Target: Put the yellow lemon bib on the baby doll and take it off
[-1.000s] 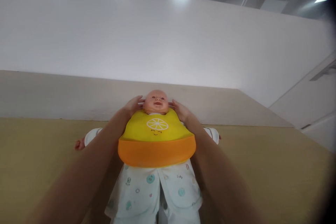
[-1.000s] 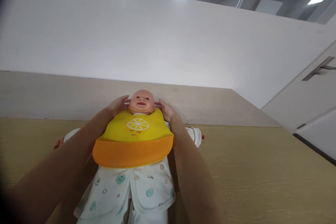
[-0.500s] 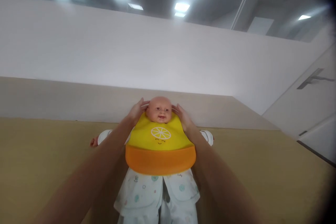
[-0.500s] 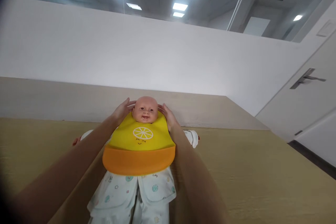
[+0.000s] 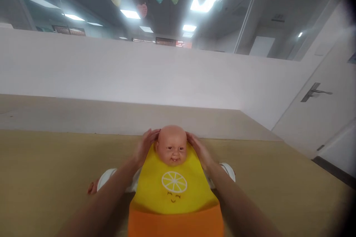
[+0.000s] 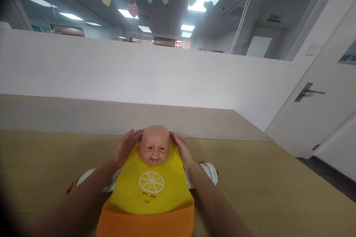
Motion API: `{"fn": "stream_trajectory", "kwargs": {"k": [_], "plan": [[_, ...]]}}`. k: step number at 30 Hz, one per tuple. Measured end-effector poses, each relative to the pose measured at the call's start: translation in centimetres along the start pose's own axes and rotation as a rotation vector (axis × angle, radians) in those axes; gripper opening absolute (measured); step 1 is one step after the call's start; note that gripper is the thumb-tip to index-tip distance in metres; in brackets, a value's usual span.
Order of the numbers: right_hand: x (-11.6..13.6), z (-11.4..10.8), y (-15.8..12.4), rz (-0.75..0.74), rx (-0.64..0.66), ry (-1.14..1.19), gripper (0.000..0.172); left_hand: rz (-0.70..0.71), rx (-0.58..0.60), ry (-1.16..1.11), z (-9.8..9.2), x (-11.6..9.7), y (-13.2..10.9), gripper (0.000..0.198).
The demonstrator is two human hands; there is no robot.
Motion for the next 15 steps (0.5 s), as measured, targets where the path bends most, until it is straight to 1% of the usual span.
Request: {"fn": "stream_trajectory", "kwargs": {"k": [2,4,6,8,10,13,15], "plan": [[-0.2,0.0,-1.9,-0.013,0.002,0.021,0.031,0.058,-0.011,0.09,-0.3,0.1,-2.1,0.04],[-0.6,-0.4,-3.7,-0.025,-0.026,0.028,0.033,0.064,-0.007,0.114,-0.4,0.5,-4.3,0.041],[-0.9,-1.0,-5.2,-0.035,-0.075,0.023,0.034,0.057,0.008,0.099,-0.3,0.7,-6.4,0.046],[-1.0,-1.1,-6.5,-0.043,-0.092,-0.002,0.035,0.021,0.039,0.038,0.3,1.0,-8.2,0.058],[-0.9,-1.0,-7.4,-0.054,-0.086,-0.034,0.034,-0.052,0.04,-0.037,0.8,1.6,-9.3,0.063],[-0.7,-1.1,-8.2,-0.068,-0.098,-0.038,0.027,-0.162,-0.014,-0.141,1.3,2.8,-10.1,0.058],[-0.8,-1.4,-8.1,-0.059,-0.13,-0.02,0.026,-0.205,-0.029,-0.197,1.6,3.4,-10.2,0.056]]}}
Point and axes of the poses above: each hand's wrist, its own y-axis towards the middle knuckle, its own z-axis out of the palm, x = y × z, the point moved 10 cm from there along y, towards the middle knuckle, and after that the axes turned 14 degrees about y, right-handed, at the moved point
